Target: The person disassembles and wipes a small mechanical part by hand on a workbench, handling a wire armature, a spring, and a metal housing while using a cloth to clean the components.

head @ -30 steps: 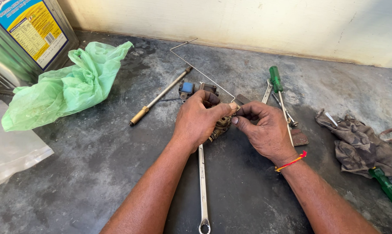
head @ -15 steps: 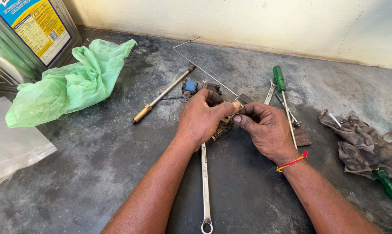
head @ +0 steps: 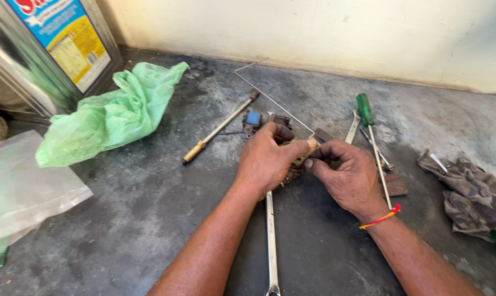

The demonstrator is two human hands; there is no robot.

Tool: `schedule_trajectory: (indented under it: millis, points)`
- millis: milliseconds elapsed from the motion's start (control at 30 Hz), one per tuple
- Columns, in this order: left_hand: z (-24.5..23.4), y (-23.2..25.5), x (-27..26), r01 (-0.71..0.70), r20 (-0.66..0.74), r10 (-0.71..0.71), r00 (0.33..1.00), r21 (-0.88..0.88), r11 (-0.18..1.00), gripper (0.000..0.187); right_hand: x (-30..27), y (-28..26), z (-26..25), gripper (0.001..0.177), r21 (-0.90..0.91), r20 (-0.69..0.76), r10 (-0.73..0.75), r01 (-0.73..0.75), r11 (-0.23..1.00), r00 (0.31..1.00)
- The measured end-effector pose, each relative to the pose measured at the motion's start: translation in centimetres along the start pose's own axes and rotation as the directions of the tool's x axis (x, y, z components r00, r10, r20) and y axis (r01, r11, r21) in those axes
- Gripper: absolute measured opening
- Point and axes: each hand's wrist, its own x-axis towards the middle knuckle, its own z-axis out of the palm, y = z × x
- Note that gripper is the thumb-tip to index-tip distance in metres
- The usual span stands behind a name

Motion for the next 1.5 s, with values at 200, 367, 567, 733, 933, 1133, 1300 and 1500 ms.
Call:
schedule_trajectory:
  millis: [200,367,567,733,933,1133,1300,1500]
  points:
    - [0.2,-0.1,0.1,-0.01,-0.022,0.012,1.0,0.106,0.994,0.071,0.3,1.3,0.4,0.012,0.12,0.018,0.02,-0.022,0.993,1.0]
    - [0.0,0.5,-0.4,-0.009,-0.02,0.011,1.0,0.113,0.994,0.074,0.4,1.6,0.4,0.014,0.335,0.051,0.083,-0.095,0.938,0.995]
    - [-0.6,0.4,-0.3,0.015,0.023,-0.017,1.0,0.089,0.996,0.076,0.3,2.4,0.6,0.019,0.382,0.046,0.108,-0.117,0.917,0.993]
    - [-0.6,0.3,-0.4,-0.015,0.021,0.013,1.0,0.092,0.996,0.077,0.2,3.2,0.7,0.019,0.313,0.024,0.087,-0.091,0.945,0.996]
    - [-0.7,0.4,-0.6,-0.019,0.035,0.016,0.999,0.071,0.997,0.079,0.1,3.8,0.7,0.02,0.302,0.034,0.005,-0.015,0.953,0.999]
    - [-0.9,0.5,-0.7,-0.001,0.07,-0.003,0.998,0.055,0.998,0.078,0.3,4.5,0.7,0.023,0.412,0.026,0.068,-0.073,0.908,0.997]
    - [-0.7,0.3,-0.5,-0.025,0.094,0.02,0.995,0.048,0.999,0.081,0.2,5.0,0.2,0.023,0.39,-0.015,0.099,-0.086,0.917,0.995]
    - [-0.2,-0.5,0.1,-0.07,0.102,0.067,0.993,0.034,0.997,0.088,-0.1,5.2,-0.1,0.024,0.322,-0.006,0.04,-0.036,0.946,0.999]
